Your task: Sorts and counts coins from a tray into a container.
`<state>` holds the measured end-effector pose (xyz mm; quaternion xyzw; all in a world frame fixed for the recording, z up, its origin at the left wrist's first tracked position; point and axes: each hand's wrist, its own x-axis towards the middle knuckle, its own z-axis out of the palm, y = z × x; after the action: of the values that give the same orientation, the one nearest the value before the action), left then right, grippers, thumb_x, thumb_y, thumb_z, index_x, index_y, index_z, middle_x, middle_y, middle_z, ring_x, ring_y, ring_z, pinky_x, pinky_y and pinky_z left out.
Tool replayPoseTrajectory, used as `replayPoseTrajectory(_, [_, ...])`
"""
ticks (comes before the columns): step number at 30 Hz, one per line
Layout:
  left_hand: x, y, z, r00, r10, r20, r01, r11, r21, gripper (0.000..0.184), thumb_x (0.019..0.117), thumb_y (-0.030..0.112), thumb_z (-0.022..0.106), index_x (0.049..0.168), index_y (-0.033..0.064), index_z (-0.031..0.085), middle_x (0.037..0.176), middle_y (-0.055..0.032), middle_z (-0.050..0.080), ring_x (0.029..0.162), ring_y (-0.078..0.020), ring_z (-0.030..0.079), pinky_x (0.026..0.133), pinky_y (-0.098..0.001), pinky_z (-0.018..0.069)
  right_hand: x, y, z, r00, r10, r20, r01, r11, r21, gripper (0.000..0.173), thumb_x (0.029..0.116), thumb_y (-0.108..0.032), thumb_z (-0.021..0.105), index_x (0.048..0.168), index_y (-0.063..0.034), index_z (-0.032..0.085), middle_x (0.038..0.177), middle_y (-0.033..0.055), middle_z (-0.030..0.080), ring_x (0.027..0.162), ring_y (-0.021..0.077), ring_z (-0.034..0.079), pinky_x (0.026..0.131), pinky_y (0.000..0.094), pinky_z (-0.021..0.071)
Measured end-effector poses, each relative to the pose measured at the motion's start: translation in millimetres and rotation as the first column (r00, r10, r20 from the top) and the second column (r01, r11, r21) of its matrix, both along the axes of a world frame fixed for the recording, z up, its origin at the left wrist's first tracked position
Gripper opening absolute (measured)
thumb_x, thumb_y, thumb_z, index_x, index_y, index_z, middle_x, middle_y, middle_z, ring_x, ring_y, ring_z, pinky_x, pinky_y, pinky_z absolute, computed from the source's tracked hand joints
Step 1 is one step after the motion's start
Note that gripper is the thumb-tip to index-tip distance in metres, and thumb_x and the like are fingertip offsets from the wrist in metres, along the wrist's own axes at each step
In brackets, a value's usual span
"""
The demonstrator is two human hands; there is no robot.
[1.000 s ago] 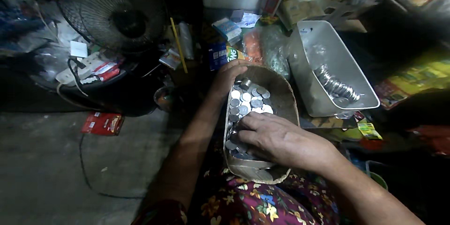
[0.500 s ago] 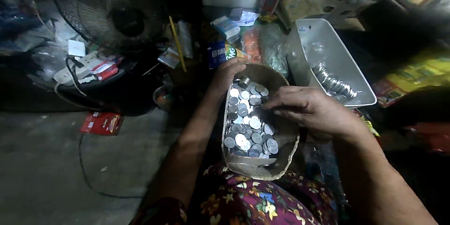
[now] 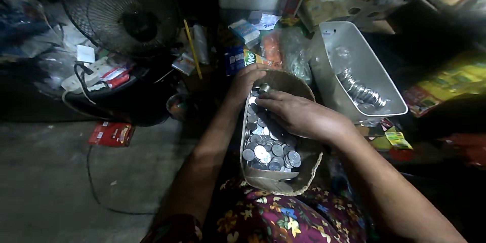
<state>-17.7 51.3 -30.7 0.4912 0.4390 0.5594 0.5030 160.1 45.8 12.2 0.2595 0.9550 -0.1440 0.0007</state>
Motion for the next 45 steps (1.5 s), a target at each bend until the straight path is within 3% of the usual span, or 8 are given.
replayPoseTrajectory(7, [-0.5,1.5,-0.8,1.000,-0.007,0.009,0.007,1.000,-0.012,0.032,0.1028,0.009,0.039,0.121,-0.0011,0.063,0.109,-0.0089,0.066,0.096,-0.0105,0.062,0.086,-0.0300,0.0518,-15.9,8.7,-11.5,0.998,0.015,0.069,-0.020,0.997,0.074,0.050,0.0995,-0.009,0.061,0.149,-0.0065,0.052,0.147,0.0142,0.055,0.133,0.0365,0.051,0.110,0.0497,0.0425])
replayPoseTrajectory(18, [0.7,-0.9,2.2,1.000,0.004,-0.015,-0.004,1.000,0.000,0.032,0.1019,0.008,0.040,0.120,-0.0011,0.064,0.110,-0.0088,0.066,0.097,-0.0091,0.062,0.087,-0.0278,0.0509,29.8,-0.6,16.3,0.958,0.285,-0.035,-0.285,0.929,-0.235,0.034,0.0972,-0.001,0.057,0.123,-0.0134,0.074,0.123,0.0052,0.072,0.120,0.0220,0.064,0.105,0.0426,0.0493])
replayPoseTrajectory(26, [1.3,0.7,-1.0,1.000,0.014,-0.002,-0.014,0.998,0.054,0.030,0.1023,0.007,0.040,0.115,-0.0021,0.065,0.106,-0.0069,0.067,0.094,-0.0067,0.061,0.087,-0.0264,0.0500,-1.5,22.1,-0.5,0.993,0.049,-0.107,-0.032,0.987,0.155,0.040,0.0953,0.000,0.063,0.136,-0.0028,0.064,0.141,0.0177,0.059,0.131,0.0345,0.057,0.109,0.0478,0.0474])
replayPoseTrajectory(30, [1.3,-0.1,0.5,1.000,0.007,0.004,-0.008,0.999,0.040,0.030,0.1035,0.006,0.040,0.117,-0.0025,0.065,0.108,-0.0074,0.066,0.095,-0.0065,0.060,0.086,-0.0253,0.0496,-14.8,34.2,-4.6,0.995,0.081,-0.060,-0.073,0.990,0.124,0.039,0.0904,0.005,0.065,0.128,-0.0039,0.068,0.128,0.0182,0.066,0.127,0.0415,0.056,0.106,0.0538,0.0462])
replayPoseTrajectory(34, [2.0,-1.1,2.9,1.000,0.000,-0.001,0.001,1.000,0.028,0.030,0.1035,0.007,0.040,0.117,-0.0012,0.064,0.104,-0.0053,0.065,0.090,-0.0054,0.060,0.081,-0.0237,0.0499,-11.2,40.5,3.3,0.979,0.066,-0.190,-0.076,0.996,-0.044,0.019,0.0976,-0.002,0.059,0.110,-0.0033,0.074,0.106,0.0145,0.071,0.109,0.0307,0.065,0.099,0.0487,0.0499])
replayPoseTrajectory(36, [0.9,-0.8,1.3,1.000,-0.002,-0.012,0.002,0.999,0.042,0.030,0.1033,0.007,0.039,0.118,-0.0018,0.064,0.105,-0.0059,0.066,0.092,-0.0055,0.060,0.084,-0.0246,0.0501,-9.3,39.2,-0.2,0.960,0.079,-0.270,-0.068,0.997,0.047,0.018,0.0953,0.001,0.060,0.106,-0.0015,0.074,0.107,0.0164,0.071,0.109,0.0316,0.067,0.099,0.0490,0.0514])
replayPoseTrajectory(41, [1.2,1.0,0.0,1.000,-0.001,-0.019,0.002,1.000,0.024,0.032,0.1028,0.008,0.040,0.120,-0.0030,0.064,0.111,-0.0104,0.065,0.098,-0.0097,0.061,0.089,-0.0290,0.0502,-19.6,26.7,0.3,0.991,-0.048,0.125,0.030,0.989,0.145,0.041,0.1004,-0.010,0.062,0.141,-0.0100,0.060,0.133,0.0197,0.063,0.124,0.0401,0.060,0.100,0.0578,0.0499])
replayPoseTrajectory(45, [-0.2,1.5,-1.0,1.000,-0.022,-0.014,0.023,0.999,0.028,0.032,0.1021,0.009,0.040,0.121,-0.0025,0.063,0.111,-0.0096,0.065,0.098,-0.0100,0.061,0.089,-0.0295,0.0507,-20.4,29.6,6.1,0.990,-0.061,0.129,0.060,0.998,0.010,0.028,0.0989,-0.007,0.063,0.126,-0.0020,0.067,0.125,0.0237,0.062,0.121,0.0415,0.058,0.103,0.0542,0.0469])
